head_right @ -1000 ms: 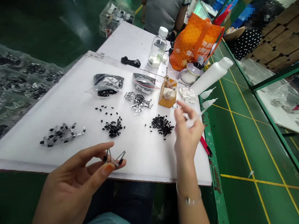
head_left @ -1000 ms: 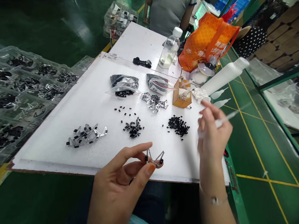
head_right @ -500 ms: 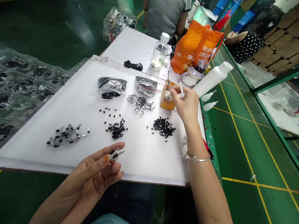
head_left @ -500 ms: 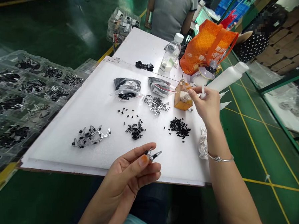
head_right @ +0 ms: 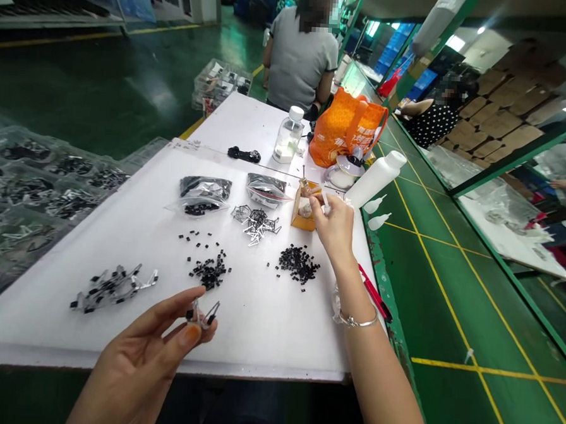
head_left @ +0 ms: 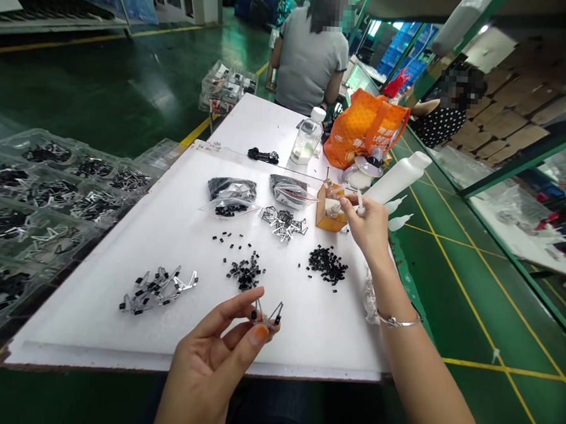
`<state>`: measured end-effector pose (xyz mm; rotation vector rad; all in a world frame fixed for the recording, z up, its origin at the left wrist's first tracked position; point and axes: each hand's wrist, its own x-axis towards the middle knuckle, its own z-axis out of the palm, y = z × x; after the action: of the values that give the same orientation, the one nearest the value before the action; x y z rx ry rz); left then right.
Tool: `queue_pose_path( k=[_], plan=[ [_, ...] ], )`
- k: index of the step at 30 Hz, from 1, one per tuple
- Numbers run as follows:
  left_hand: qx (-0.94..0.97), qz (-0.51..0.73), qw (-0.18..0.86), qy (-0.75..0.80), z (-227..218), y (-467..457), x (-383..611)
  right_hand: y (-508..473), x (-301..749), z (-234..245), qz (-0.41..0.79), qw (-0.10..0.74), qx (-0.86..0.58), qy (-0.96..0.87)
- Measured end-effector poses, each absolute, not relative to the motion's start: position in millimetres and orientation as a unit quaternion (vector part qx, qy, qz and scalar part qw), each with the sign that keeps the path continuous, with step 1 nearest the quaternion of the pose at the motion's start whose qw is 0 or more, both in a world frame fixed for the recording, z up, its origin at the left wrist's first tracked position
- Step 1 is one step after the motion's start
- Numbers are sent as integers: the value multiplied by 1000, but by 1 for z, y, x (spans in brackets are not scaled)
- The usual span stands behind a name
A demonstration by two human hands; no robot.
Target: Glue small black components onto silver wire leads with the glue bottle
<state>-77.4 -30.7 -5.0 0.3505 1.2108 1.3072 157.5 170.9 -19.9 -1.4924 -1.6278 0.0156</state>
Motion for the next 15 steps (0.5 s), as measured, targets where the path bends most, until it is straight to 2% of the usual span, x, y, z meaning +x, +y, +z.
queue_pose_path(
  k=[6, 11, 13, 15],
  plan=[
    [233, 584, 564, 536, -18, -35, -85, 103, 129, 3, -7, 624, -581, -523],
    [320, 604, 484, 546, -26, -36, -84, 19, 100, 16, 296, 659, -504, -472],
    [350, 610, 460, 541, -25, -37, -82, 2, 95, 15, 341, 669, -477, -456],
    [372, 613, 441, 540, -24, -38, -79, -5, 94, 13, 333, 675, -476, -455]
  ],
)
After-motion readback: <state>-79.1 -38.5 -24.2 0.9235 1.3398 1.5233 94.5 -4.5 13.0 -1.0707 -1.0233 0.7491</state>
